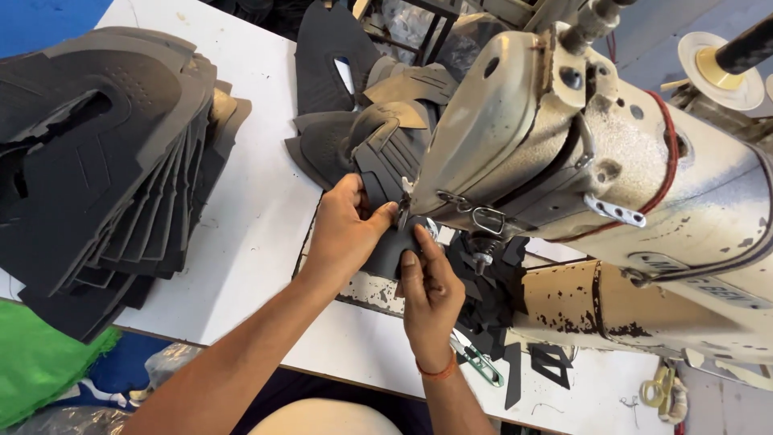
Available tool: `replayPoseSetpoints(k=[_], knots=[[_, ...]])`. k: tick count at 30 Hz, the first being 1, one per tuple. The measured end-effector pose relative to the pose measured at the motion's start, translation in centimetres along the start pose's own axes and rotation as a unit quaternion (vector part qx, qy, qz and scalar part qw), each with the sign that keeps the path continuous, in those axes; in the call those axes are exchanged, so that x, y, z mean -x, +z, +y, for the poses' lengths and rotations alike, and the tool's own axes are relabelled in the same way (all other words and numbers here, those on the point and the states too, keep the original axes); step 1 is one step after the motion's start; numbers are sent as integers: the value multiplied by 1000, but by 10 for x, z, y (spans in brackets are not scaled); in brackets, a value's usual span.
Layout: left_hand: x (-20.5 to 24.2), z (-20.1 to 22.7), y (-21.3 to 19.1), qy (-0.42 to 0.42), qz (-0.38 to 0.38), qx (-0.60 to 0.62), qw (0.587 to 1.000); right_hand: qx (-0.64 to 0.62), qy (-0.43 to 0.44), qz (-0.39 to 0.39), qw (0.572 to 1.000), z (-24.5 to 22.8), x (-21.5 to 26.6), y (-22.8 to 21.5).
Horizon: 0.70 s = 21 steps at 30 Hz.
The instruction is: The person uses a sewing machine to stitch black shoe parts, repeatedly picking up a shoe upper and a thin strip of material, aligning them, and feeding them through the machine. The person then removes the stitched piece and places it on a pile before repeating the process with the next set of materials.
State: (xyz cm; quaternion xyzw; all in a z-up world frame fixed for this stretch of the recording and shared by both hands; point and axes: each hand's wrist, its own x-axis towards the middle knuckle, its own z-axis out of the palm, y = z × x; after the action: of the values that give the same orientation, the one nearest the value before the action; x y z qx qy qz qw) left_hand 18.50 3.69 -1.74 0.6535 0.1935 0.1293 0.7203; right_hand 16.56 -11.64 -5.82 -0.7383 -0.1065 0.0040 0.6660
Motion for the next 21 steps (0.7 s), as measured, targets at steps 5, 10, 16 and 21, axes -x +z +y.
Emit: replayPoseSetpoints(k=[5,10,16,21], knots=[[-6,2,-5,9,-25,-55,998,61,-71,24,995,6,6,8],[-9,0,-7,12,-61,-49,997,100,-139,40,984,10,8,12],[-26,-8,-24,-17,-39,20,999,60,47,-29,997,-17,-18,-20],[75,-43,-23,-79,-45,169,981,218,-88,-33,971,-69,-37,-48]])
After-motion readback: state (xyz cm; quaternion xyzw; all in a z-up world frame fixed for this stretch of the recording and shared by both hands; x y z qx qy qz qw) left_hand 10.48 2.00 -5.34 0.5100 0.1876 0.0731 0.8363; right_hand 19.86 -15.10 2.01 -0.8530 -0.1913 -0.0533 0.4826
